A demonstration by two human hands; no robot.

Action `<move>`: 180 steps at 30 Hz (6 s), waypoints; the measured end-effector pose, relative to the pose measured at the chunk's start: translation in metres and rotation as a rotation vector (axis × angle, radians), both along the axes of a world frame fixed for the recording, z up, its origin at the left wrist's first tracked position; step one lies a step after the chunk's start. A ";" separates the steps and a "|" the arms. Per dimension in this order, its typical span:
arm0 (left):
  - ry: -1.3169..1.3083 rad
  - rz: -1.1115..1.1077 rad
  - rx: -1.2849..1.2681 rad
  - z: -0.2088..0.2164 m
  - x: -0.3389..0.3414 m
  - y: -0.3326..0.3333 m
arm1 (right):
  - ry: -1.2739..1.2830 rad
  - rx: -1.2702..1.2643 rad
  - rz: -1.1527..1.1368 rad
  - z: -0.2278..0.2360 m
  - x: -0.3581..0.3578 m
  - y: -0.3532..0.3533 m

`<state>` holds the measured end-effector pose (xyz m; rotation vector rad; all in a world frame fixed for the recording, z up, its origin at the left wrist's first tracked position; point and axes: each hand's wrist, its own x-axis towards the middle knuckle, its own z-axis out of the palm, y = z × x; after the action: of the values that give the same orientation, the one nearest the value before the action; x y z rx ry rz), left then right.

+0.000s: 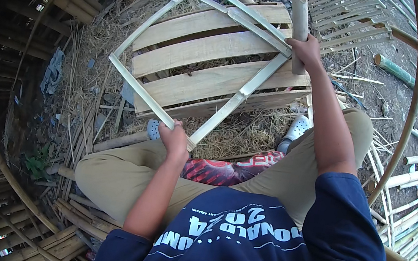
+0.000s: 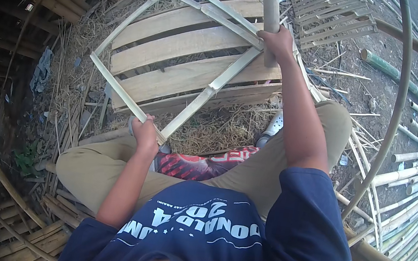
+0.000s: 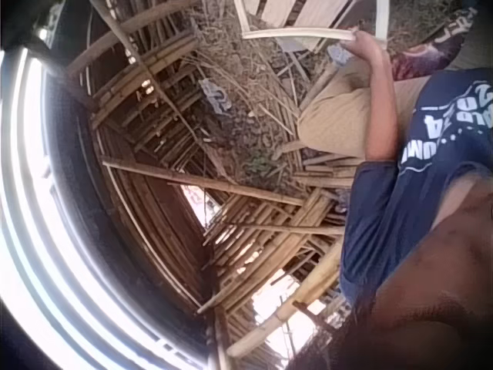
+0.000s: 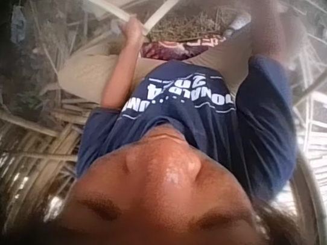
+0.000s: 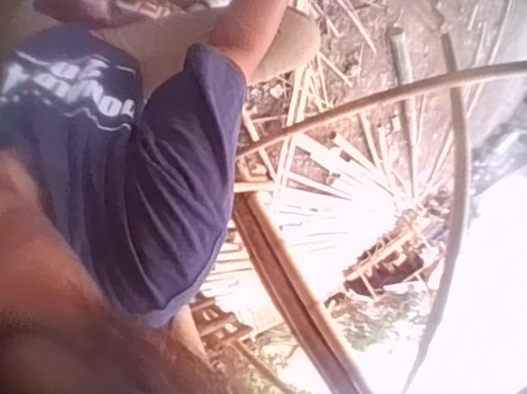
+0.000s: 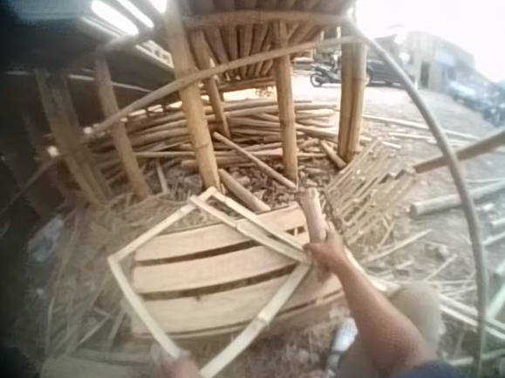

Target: The person assembles a bamboo frame by fitting bamboo strips together and pounding the joints into place using a bamboo piece as a mallet.

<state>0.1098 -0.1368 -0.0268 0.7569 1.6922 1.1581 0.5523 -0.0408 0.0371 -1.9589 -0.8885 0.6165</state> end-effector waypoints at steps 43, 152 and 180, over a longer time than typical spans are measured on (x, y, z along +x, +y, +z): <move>1.143 -1.146 0.880 0.012 0.288 0.222 | -0.334 -0.405 0.303 0.088 0.059 -0.119; 1.408 -1.175 0.890 0.011 0.317 0.271 | -0.573 -0.384 0.461 0.031 0.062 -0.084; 1.314 -1.160 0.917 0.005 0.316 0.276 | -0.794 -0.268 0.354 0.015 0.054 -0.087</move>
<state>0.4260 0.1390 -0.0215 3.0018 0.9540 0.4093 0.6058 -0.1278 0.0517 -2.3434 -1.7353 0.1221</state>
